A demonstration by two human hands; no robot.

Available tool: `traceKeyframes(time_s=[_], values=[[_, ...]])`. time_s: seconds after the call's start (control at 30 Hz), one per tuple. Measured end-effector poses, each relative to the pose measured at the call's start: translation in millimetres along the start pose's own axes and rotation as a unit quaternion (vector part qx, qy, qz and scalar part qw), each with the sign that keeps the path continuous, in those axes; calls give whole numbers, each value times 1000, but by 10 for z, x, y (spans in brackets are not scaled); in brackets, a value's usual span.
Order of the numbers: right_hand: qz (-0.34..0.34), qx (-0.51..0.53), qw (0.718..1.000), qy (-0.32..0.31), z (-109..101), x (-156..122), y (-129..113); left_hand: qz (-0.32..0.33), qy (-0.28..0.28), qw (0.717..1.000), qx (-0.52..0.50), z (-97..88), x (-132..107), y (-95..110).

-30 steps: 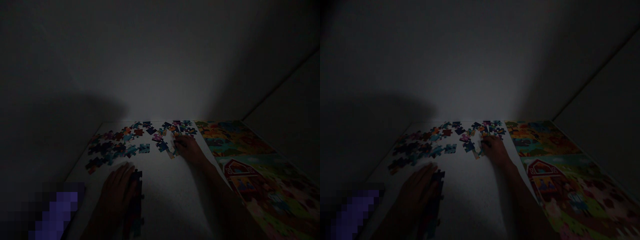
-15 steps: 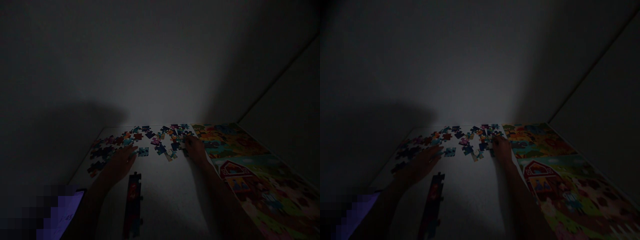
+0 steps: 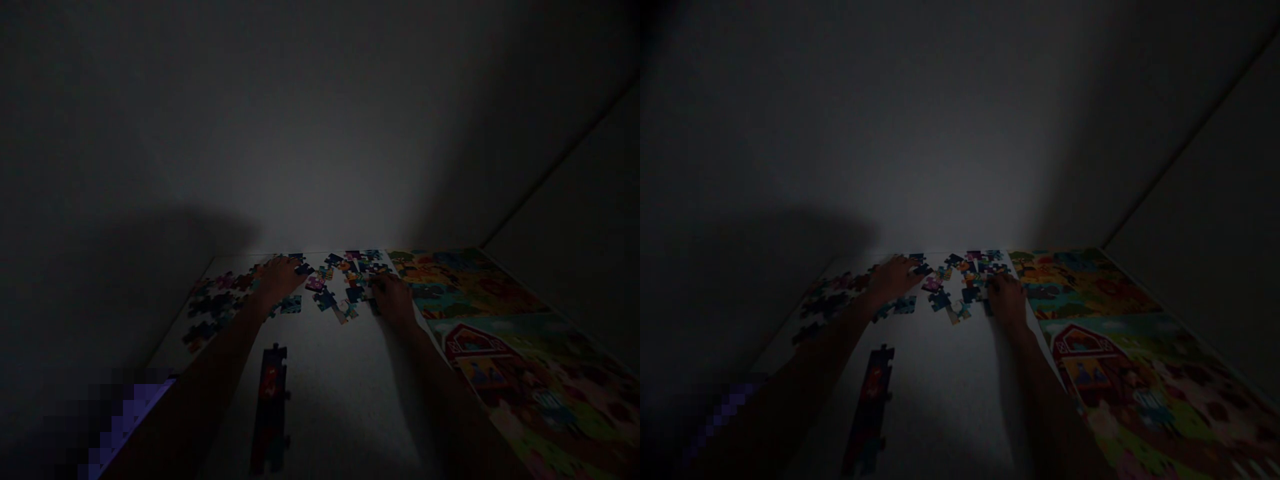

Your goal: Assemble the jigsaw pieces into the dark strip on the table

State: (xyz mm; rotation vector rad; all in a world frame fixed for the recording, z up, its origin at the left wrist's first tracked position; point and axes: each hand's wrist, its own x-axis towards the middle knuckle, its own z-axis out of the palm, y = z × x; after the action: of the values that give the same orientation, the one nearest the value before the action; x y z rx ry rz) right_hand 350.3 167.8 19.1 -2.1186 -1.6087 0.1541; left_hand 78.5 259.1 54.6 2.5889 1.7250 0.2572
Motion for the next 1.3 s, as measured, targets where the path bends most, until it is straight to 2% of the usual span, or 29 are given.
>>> traceKeyframes(time_s=[0.17, 0.4, 0.67, 0.87, 1.03, 1.3], values=[[0, -9, 1000, -5, -21, -13, -16, 3, -33, 999, 25, 75, 82, 19], [5, -3, 1000, -13, -10, -4, -4, 61, -71, 995, 42, 9, 191, -99], [-16, 12, 1000, 6, 17, -8, 29, 133, -68, 987, 54, 28, 260, -186], [-13, 6, 1000, -4, -6, -9, 12, 158, -55, 983, 75, 21, 188, -180], [-12, 5, 1000, 0, -4, -14, 5, 150, -32, 984, 87, -1, 116, -141], [-20, 11, 1000, 0, 15, -10, 19, 85, 18, 993, 84, -29, 100, -28]])
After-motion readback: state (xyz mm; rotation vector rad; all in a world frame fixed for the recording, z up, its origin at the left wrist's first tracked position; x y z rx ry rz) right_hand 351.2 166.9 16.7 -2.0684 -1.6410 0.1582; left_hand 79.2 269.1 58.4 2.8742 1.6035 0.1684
